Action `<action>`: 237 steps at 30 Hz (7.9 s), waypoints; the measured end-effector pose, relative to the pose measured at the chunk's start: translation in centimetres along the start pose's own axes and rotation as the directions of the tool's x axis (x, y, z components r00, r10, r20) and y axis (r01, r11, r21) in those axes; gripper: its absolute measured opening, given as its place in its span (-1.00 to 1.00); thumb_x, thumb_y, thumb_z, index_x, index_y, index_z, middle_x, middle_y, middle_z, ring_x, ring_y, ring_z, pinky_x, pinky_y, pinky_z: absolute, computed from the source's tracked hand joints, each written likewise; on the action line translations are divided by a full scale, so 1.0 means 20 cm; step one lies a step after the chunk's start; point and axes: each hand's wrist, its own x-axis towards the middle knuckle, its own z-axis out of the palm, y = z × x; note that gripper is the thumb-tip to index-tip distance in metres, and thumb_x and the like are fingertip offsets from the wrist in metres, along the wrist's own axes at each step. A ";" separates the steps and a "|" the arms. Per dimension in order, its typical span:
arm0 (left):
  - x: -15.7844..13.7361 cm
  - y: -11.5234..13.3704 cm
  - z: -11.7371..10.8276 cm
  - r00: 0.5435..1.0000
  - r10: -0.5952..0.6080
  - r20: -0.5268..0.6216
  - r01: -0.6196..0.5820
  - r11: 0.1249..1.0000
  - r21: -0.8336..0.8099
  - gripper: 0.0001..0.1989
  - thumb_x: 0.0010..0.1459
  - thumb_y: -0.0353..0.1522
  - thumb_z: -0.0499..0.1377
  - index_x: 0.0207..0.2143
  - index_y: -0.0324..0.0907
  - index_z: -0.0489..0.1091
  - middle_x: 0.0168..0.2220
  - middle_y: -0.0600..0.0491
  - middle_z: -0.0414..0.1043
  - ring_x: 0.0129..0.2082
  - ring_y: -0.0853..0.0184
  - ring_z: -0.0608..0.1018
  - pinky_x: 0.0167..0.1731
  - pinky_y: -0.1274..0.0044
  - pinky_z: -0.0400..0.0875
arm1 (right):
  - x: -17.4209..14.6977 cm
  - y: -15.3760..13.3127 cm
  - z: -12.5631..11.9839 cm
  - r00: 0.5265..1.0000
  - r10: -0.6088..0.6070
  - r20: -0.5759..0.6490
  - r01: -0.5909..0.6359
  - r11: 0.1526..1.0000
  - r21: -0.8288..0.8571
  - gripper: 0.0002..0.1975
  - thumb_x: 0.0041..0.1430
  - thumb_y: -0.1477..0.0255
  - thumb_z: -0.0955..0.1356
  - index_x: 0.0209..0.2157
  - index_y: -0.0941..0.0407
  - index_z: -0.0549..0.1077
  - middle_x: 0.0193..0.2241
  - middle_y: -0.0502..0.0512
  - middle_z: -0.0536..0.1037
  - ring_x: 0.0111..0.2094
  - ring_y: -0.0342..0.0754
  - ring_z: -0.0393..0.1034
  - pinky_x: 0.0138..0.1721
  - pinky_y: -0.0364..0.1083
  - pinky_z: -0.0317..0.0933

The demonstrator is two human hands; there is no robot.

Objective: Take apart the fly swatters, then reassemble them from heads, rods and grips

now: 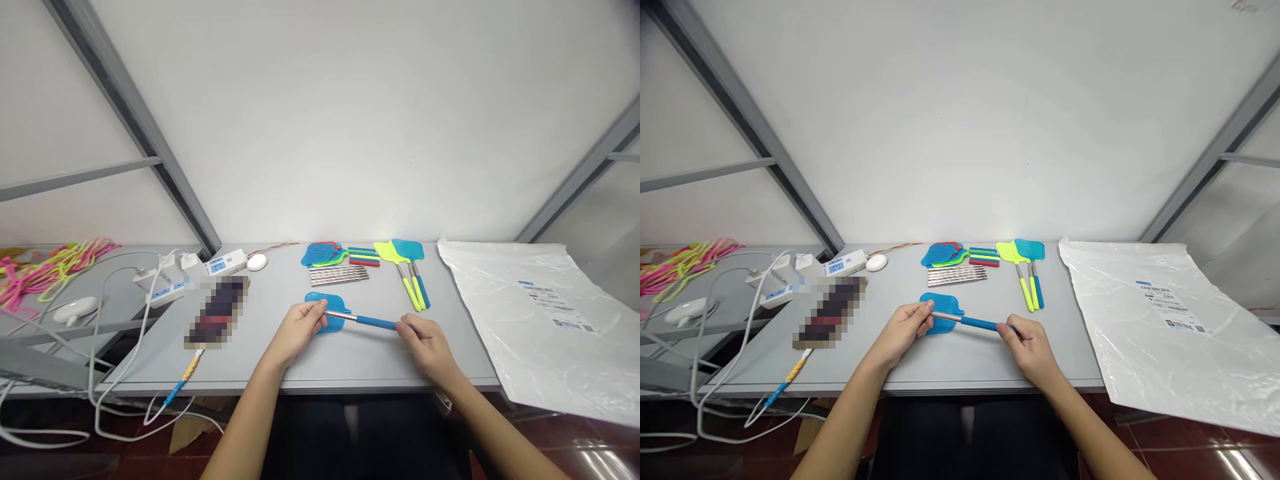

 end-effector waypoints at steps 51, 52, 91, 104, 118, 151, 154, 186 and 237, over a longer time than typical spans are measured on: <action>0.27 0.23 0.55 0.866 0.481 0.139 -0.492 0.869 0.059 -0.49 0.29 -0.05 -0.20 -0.59 -0.16 0.14 -0.62 0.13 0.17 -0.58 0.43 0.21 -0.46 0.53 0.14 | 0.15 -0.02 0.19 0.993 0.066 0.100 -0.048 0.984 -0.171 -0.86 0.19 0.49 0.18 -0.36 0.13 0.35 -0.45 0.11 0.48 -0.47 -0.06 0.31 -0.47 -0.13 0.02; 0.27 0.22 0.56 0.867 0.476 0.146 -0.488 0.871 0.063 -0.49 0.29 -0.05 -0.19 -0.58 -0.16 0.13 -0.62 0.13 0.17 -0.58 0.43 0.21 -0.46 0.53 0.14 | 0.15 -0.01 0.19 0.993 0.068 0.100 -0.050 0.984 -0.174 -0.86 0.19 0.50 0.18 -0.37 0.14 0.35 -0.45 0.11 0.48 -0.48 -0.07 0.30 -0.48 -0.13 0.01; 0.14 -0.02 0.20 0.946 -0.004 -0.325 -0.313 0.265 -0.912 -0.61 0.33 -0.22 -0.13 -0.47 -0.20 0.27 -0.44 0.09 0.34 -0.44 0.42 0.44 -0.17 0.39 0.39 | 0.10 -0.11 0.17 0.978 -0.118 0.170 0.128 0.991 -0.048 -0.72 0.28 0.28 0.18 -0.47 0.10 0.30 -0.55 -0.04 0.34 -0.51 -0.14 0.19 -0.45 -0.15 0.02; 0.12 -0.03 0.20 0.977 -0.015 -0.211 -0.197 0.297 -0.934 -0.69 0.29 -0.18 -0.03 -0.38 -0.19 0.33 -0.36 0.06 0.40 -0.39 0.36 0.48 -0.18 0.31 0.40 | 0.08 -0.10 0.16 0.976 -0.140 0.165 0.149 0.988 -0.043 -0.67 0.31 0.28 0.15 -0.53 0.09 0.19 -0.59 -0.07 0.23 -0.53 -0.15 0.13 -0.46 -0.15 -0.01; 0.04 -0.03 0.30 0.988 0.091 -0.121 -0.136 0.887 -0.442 -0.59 0.16 -0.07 0.10 -0.29 -0.28 0.42 -0.57 0.14 0.24 -0.61 0.54 0.33 -0.58 0.66 0.15 | 0.09 -0.03 0.13 0.998 0.057 0.026 -0.055 0.995 -0.080 -0.72 0.15 0.15 0.32 -0.36 0.08 0.40 -0.50 -0.03 0.43 -0.47 -0.10 0.28 -0.40 -0.13 0.15; -0.05 -0.10 0.14 0.907 0.413 -0.088 -0.049 0.312 0.949 -0.66 0.25 -0.26 0.00 0.06 0.00 0.31 0.19 -0.04 0.20 0.19 0.08 0.17 0.12 0.13 0.04 | 0.06 0.14 0.04 0.994 -0.094 0.060 0.111 0.819 -0.563 -0.79 0.25 0.32 0.24 -0.14 0.05 0.42 -0.23 0.12 0.41 -0.16 0.05 0.30 -0.15 0.04 0.16; -0.04 -0.11 0.13 0.911 0.379 -0.161 0.036 0.317 0.948 -0.66 0.27 -0.27 -0.06 0.05 -0.02 0.31 0.19 -0.05 0.22 0.20 0.09 0.17 0.14 0.09 -0.03 | 0.06 0.13 0.04 0.994 -0.092 0.065 0.112 0.816 -0.567 -0.77 0.26 0.34 0.23 -0.11 0.06 0.41 -0.19 0.14 0.41 -0.12 0.05 0.28 -0.12 0.05 0.16; -0.11 -0.16 0.27 0.961 0.276 0.014 -0.063 0.170 0.983 -0.33 0.24 0.01 -0.24 0.27 -0.15 0.06 0.33 -0.18 -0.14 0.33 0.02 -0.11 0.15 -0.03 -0.38 | 0.03 -0.08 0.22 0.967 0.204 0.155 -0.020 0.662 -0.749 -0.31 0.27 0.03 0.02 0.30 0.11 -0.06 0.32 0.23 -0.08 0.32 0.19 -0.38 0.18 0.25 -0.39; 0.09 -0.04 0.01 0.897 0.438 -0.060 -0.085 0.304 0.949 -0.69 0.15 -0.25 0.14 -0.03 0.01 0.34 0.10 -0.04 0.27 0.10 0.02 0.22 0.10 -0.05 -0.15 | 0.10 0.00 0.20 0.996 0.045 0.081 0.026 0.708 -0.705 -0.68 0.26 0.30 0.18 -0.02 0.11 0.31 0.02 0.22 0.36 0.03 0.13 0.17 -0.09 0.10 0.06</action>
